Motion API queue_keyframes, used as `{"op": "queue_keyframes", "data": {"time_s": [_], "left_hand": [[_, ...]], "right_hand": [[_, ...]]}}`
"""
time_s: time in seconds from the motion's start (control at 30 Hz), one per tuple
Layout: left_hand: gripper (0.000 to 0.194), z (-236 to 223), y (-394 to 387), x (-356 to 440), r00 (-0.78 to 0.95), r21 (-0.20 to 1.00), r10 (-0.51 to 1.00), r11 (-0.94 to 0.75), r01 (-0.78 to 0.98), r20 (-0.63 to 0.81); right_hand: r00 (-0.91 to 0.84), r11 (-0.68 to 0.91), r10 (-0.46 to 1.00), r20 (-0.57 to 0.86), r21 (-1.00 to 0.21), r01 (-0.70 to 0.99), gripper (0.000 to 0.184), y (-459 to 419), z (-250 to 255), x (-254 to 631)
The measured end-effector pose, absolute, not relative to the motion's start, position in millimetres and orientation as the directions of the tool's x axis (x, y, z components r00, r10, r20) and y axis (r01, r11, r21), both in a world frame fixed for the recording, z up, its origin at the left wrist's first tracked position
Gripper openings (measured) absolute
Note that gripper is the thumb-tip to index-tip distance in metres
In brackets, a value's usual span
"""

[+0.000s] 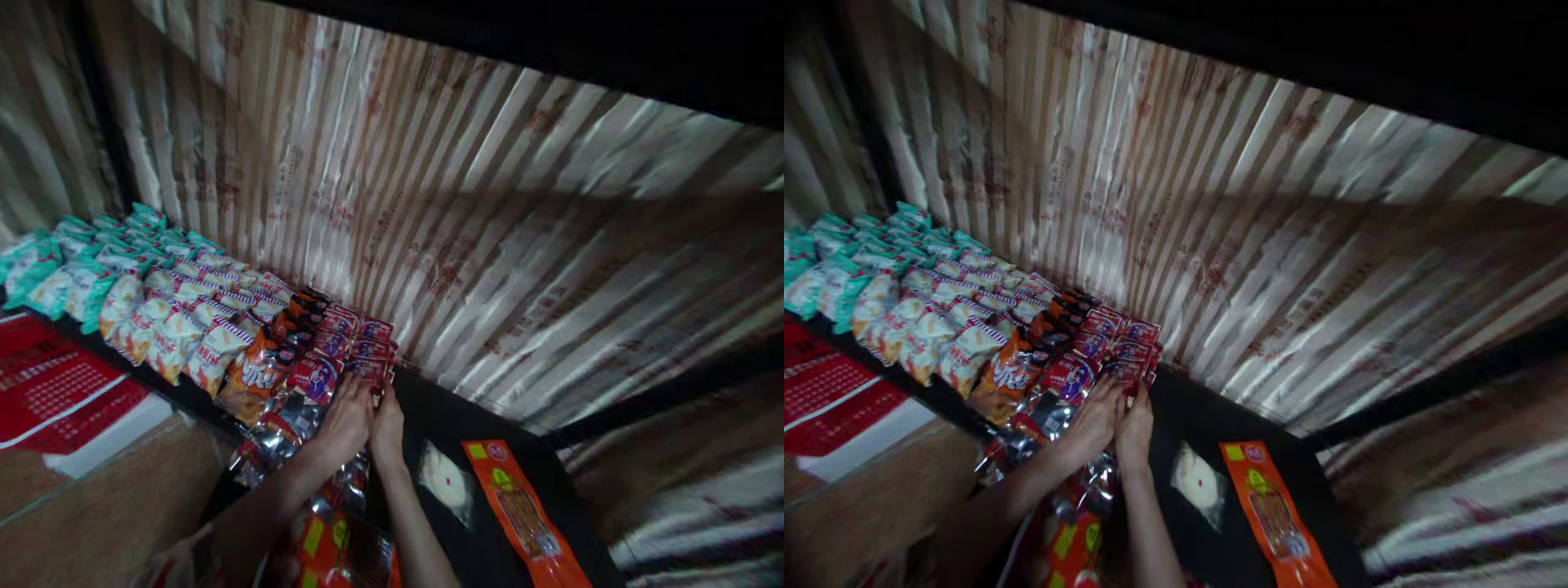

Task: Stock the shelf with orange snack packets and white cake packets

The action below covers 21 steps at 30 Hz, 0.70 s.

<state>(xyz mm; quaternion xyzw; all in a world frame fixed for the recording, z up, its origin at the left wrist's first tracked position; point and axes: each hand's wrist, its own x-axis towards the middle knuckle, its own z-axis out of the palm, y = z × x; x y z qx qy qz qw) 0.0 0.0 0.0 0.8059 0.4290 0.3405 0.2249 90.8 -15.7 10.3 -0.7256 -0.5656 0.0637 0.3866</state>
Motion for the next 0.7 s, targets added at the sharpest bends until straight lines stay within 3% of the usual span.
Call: {"op": "queue_keyframes", "data": {"time_s": [0.17,0.3,0.5,0.7], "left_hand": [[0.039,-4.1,11.3,6.1,0.408,0.644,0.856,-0.51,0.57,0.316],[0.037,7.4,10.7,1.9,0.496,0.593,0.823,-0.553,0.585,0.277],[0.037,15.2,7.6,-0.5,0.496,0.573,0.831,-0.54,0.616,0.251],[0.047,10.9,6.7,-1.4,0.49,0.581,0.853,-0.494,0.647,0.18]], "right_hand": [[0.358,-0.092,0.856,0.374,-0.571,0.816,0.045,-18.2,15.9,90.3],[0.374,-0.218,0.879,0.295,-0.449,0.867,0.041,-22.4,25.1,87.6],[0.412,-0.341,0.877,0.247,-0.285,0.896,0.036,-27.5,30.4,87.2],[0.243,-0.144,0.879,0.41,-0.259,0.955,0.034,-15.9,25.1,99.0]]}}
